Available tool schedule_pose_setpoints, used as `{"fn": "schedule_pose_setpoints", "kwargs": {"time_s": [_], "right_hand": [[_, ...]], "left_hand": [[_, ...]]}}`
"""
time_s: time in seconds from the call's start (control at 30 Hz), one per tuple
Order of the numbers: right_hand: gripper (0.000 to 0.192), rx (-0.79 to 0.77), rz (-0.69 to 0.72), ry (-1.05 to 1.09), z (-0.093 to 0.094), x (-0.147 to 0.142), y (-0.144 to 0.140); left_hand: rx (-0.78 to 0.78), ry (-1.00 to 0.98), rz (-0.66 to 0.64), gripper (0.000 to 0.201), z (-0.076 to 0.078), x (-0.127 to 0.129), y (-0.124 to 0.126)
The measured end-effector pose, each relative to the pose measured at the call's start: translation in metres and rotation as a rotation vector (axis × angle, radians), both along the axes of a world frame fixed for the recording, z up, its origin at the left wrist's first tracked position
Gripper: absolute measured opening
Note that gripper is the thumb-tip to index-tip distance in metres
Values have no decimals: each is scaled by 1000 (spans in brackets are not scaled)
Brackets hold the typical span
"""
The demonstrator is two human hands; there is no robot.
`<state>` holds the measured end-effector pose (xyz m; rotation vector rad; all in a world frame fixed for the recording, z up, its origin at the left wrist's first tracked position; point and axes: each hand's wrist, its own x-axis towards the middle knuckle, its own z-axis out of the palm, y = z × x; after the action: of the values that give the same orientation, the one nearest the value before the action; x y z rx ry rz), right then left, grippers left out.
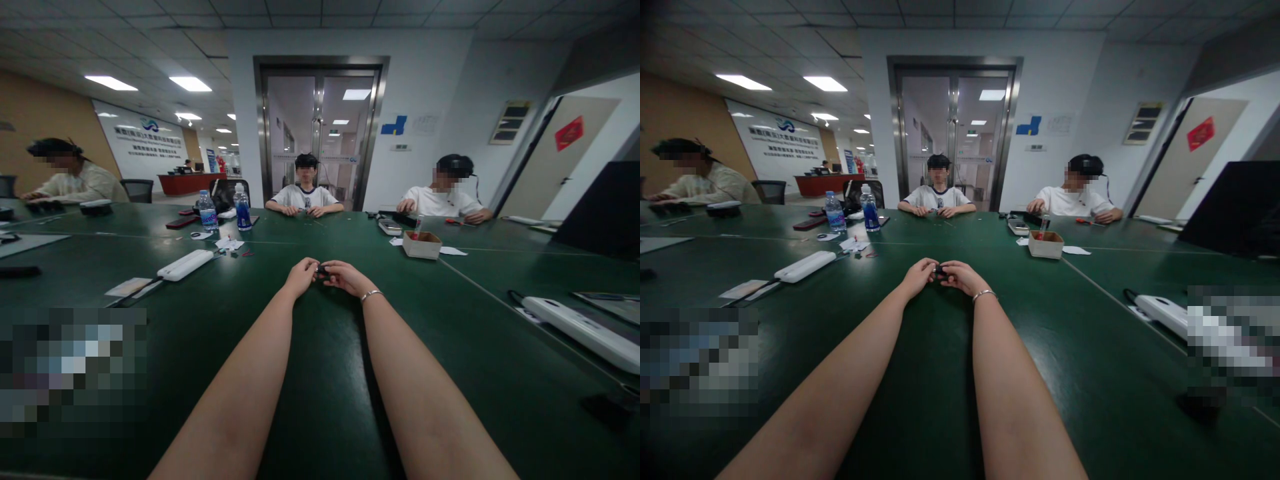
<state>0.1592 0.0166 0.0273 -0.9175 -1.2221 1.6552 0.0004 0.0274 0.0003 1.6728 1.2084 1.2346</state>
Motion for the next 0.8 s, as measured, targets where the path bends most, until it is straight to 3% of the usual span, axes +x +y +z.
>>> {"fn": "schedule_pose_setpoints", "kwargs": {"time_s": [0.8], "right_hand": [[16,-13,-11,25,0,0,-1]], "left_hand": [[33,13,15,23,-3,-1,2]]}}
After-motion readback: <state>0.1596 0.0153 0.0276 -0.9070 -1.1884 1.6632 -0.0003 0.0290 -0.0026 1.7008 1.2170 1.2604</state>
